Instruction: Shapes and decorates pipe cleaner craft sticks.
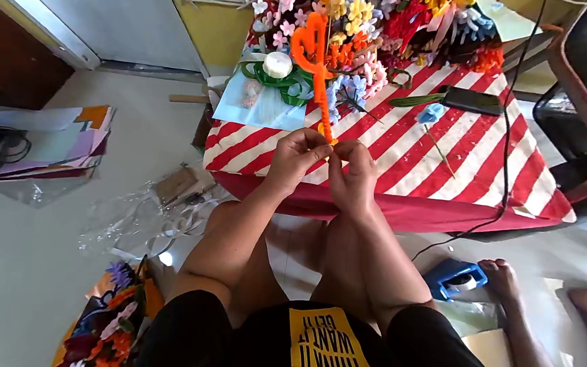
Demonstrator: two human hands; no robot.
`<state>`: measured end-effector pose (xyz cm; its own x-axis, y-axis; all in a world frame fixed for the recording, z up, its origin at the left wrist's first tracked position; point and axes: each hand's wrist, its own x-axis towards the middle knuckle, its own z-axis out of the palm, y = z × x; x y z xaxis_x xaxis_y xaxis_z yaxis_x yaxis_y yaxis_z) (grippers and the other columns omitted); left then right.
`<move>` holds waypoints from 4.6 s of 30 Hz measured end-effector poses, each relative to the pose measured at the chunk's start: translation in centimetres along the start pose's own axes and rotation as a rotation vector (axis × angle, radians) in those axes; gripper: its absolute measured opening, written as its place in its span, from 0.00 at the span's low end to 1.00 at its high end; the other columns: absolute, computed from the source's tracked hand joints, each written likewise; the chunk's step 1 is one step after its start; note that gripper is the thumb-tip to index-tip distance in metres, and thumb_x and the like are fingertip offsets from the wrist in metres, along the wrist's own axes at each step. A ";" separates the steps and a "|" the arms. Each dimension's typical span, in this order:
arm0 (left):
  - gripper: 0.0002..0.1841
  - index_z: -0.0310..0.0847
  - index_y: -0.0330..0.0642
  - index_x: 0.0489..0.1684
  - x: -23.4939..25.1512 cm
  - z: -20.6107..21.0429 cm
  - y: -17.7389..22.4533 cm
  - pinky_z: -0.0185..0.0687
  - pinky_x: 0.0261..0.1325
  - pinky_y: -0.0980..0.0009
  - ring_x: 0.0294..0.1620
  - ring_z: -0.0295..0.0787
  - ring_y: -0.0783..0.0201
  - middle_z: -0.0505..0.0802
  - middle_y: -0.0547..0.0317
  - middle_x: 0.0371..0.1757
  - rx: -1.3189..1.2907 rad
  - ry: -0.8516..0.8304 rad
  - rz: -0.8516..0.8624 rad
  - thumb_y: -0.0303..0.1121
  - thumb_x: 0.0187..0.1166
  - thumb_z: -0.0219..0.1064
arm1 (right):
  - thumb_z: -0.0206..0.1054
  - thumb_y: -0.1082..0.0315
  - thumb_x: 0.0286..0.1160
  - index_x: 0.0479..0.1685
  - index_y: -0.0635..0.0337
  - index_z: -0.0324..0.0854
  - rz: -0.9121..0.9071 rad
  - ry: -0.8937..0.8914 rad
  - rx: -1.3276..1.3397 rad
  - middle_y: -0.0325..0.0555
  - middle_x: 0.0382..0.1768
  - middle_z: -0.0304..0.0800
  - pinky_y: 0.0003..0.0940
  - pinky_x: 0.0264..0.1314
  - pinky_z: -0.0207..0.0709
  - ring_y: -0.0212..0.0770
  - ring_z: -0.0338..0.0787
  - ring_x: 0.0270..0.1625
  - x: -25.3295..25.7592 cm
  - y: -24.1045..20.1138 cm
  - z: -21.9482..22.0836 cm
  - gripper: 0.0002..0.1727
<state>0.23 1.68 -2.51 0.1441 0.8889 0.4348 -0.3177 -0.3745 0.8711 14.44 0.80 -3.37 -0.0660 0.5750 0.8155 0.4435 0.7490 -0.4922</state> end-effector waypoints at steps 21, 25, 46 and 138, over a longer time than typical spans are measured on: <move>0.06 0.86 0.44 0.36 1.2 -1.2 0.9 0.87 0.46 0.76 0.35 0.88 0.77 0.92 0.71 0.33 0.048 0.191 0.071 0.22 0.79 0.66 | 0.63 0.77 0.73 0.33 0.64 0.79 -0.178 0.051 -0.180 0.51 0.36 0.88 0.39 0.54 0.78 0.45 0.88 0.43 -0.6 -0.4 1.8 0.03; 0.07 0.86 0.44 0.34 1.2 -1.2 1.1 0.87 0.46 0.76 0.34 0.88 0.78 0.91 0.72 0.31 0.108 0.176 0.086 0.22 0.79 0.65 | 0.65 0.76 0.73 0.35 0.65 0.80 -0.143 0.067 -0.145 0.53 0.37 0.90 0.39 0.54 0.80 0.45 0.90 0.45 -0.7 -0.2 1.8 0.01; 0.10 0.88 0.46 0.33 1.4 -1.1 1.1 0.85 0.47 0.80 0.37 0.88 0.81 0.93 0.74 0.33 0.004 -0.027 0.064 0.20 0.78 0.64 | 0.63 0.79 0.71 0.35 0.64 0.80 0.228 0.030 0.471 0.41 0.43 0.88 0.20 0.44 0.85 0.23 0.88 0.41 -0.7 -0.9 0.7 0.02; 0.10 0.82 0.46 0.49 -1.0 2.4 -3.4 0.86 0.47 0.76 0.40 0.87 0.77 0.90 0.69 0.42 -0.193 -0.066 0.006 0.23 0.76 0.68 | 0.65 0.70 0.80 0.40 0.49 0.86 0.397 -0.076 0.916 0.33 0.40 0.91 0.22 0.44 0.84 0.25 0.88 0.41 1.0 1.8 -3.0 0.05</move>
<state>3.41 1.48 -5.37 0.2008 0.8652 0.4594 -0.4916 -0.3167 0.8112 17.81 1.69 -2.55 -0.1340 0.8339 0.5355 -0.4116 0.4447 -0.7955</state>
